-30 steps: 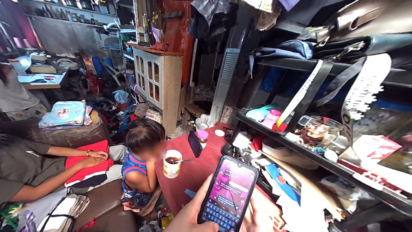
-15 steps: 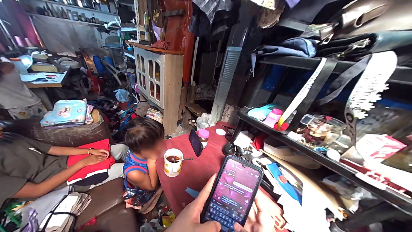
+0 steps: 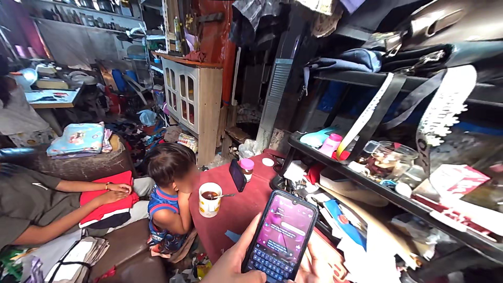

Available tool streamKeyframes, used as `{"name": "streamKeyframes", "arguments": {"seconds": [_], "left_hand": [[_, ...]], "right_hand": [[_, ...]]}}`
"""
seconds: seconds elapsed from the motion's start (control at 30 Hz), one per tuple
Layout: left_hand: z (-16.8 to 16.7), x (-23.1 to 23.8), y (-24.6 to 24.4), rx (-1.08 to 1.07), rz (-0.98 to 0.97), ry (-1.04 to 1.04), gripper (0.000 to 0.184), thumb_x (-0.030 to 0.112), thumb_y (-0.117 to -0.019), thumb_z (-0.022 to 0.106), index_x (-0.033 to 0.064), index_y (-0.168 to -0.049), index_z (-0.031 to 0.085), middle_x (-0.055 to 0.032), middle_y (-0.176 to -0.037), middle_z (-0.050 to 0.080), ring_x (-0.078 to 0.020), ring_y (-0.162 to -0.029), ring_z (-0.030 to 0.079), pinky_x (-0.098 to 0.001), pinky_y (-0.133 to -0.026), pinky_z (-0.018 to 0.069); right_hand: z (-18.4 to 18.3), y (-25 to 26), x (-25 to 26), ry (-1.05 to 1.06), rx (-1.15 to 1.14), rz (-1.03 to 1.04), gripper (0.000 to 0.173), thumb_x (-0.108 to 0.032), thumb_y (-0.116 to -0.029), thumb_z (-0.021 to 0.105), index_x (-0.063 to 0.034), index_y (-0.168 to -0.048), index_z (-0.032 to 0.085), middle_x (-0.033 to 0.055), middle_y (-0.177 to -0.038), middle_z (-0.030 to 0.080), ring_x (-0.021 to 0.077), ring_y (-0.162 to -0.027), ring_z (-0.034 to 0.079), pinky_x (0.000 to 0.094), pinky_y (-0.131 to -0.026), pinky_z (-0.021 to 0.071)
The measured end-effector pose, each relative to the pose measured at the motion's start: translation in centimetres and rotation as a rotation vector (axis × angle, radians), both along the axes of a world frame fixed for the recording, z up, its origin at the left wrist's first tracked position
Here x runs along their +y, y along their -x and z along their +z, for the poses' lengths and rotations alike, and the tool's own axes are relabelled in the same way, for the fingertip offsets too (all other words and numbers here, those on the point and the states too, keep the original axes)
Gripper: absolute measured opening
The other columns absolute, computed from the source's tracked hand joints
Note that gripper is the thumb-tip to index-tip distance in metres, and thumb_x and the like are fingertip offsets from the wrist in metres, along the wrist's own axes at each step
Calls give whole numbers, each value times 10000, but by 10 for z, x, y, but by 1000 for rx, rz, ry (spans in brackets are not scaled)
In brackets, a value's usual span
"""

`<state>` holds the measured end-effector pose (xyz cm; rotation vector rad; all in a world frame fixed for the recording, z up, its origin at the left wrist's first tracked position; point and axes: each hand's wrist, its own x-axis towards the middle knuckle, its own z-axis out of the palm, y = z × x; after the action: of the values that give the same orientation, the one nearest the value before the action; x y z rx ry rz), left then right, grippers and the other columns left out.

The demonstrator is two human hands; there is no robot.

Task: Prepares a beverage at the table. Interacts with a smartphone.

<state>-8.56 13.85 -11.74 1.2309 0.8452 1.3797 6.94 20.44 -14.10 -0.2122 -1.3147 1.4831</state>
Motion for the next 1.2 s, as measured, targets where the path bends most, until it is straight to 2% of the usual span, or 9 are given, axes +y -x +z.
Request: {"name": "streamKeyframes", "arguments": {"seconds": [0.2, 0.4, 0.53, 0.63, 0.8, 0.87, 0.97, 1.03, 1.2], "left_hand": [[-1, 1, 1, 19, 3, -6, 959, -50, -895, 530, 95, -1625, -76, -83, -1555, 417, -181, -1250, 621, -368, -771, 645], [-2, 0, -1, 29, 16, -31, 976, -72, -896, 575, 70, -1621, -62, -101, -1570, 391, -174, -1246, 623, -354, -790, 642], [-6, 2, -3, 77, 56, -55, 1016, -64, -894, 642, 54, -1621, -57, -114, -1565, 401, -173, -1210, 647, -350, -780, 647], [-5, 2, -4, 81, 71, -51, 1013, -72, -887, 642, 52, -1621, -46, -115, -1563, 404, -170, -1195, 656, -346, -762, 649], [-4, 1, 0, 29, 9, -36, 955, -32, -903, 554, 72, -1622, -65, -90, -1566, 397, -178, -1247, 620, -364, -781, 641], [-4, 2, 1, 33, 10, -36, 952, -36, -900, 549, 70, -1622, -63, -95, -1562, 404, -182, -1237, 627, -360, -767, 641], [-3, 1, 1, 29, 3, -22, 963, -47, -892, 539, 86, -1624, -72, -88, -1565, 400, -178, -1249, 618, -357, -778, 639], [-3, 1, 1, 22, -6, -24, 965, -57, -895, 537, 89, -1622, -79, -85, -1572, 389, -173, -1265, 608, -357, -803, 636], [-2, 1, 0, 10, -16, -27, 958, -73, -894, 526, 85, -1619, -80, -88, -1568, 387, -175, -1269, 605, -362, -801, 638]], "right_hand": [[2, -1, -2, -1, -10, 15, 885, 131, -737, 455, 131, -1477, -31, 72, -1479, 467, 54, -1267, 581, 300, -1058, 516], [5, 3, -5, 10, -57, -105, 741, 165, -840, 411, 159, -1452, -8, 42, -1403, 541, 13, -1173, 634, 259, -1014, 544], [3, 1, -2, -19, -26, -54, 766, 126, -822, 437, 133, -1453, 3, 29, -1420, 532, 21, -1207, 615, 272, -1035, 528], [0, 0, 0, -28, 15, 14, 837, 118, -769, 479, 93, -1463, 12, 24, -1445, 511, 50, -1243, 599, 303, -1045, 524], [-2, -1, 1, -9, 23, 33, 875, 138, -731, 454, 76, -1481, 8, 23, -1445, 510, 63, -1249, 598, 317, -1053, 523], [-1, 0, 1, -11, 14, 20, 873, 149, -724, 460, 91, -1471, 12, 35, -1441, 516, 59, -1248, 600, 309, -1052, 524], [0, 0, 0, -54, -12, 0, 925, 151, -738, 514, 149, -1468, -54, 80, -1490, 467, 52, -1290, 567, 302, -1081, 503], [1, 1, -1, -46, -15, -14, 921, 158, -751, 532, 141, -1466, -49, 72, -1489, 471, 46, -1281, 576, 297, -1071, 513], [5, 1, -4, -14, -56, -64, 894, 187, -750, 498, 159, -1458, -46, 88, -1459, 485, 32, -1231, 606, 274, -1037, 533]]}}
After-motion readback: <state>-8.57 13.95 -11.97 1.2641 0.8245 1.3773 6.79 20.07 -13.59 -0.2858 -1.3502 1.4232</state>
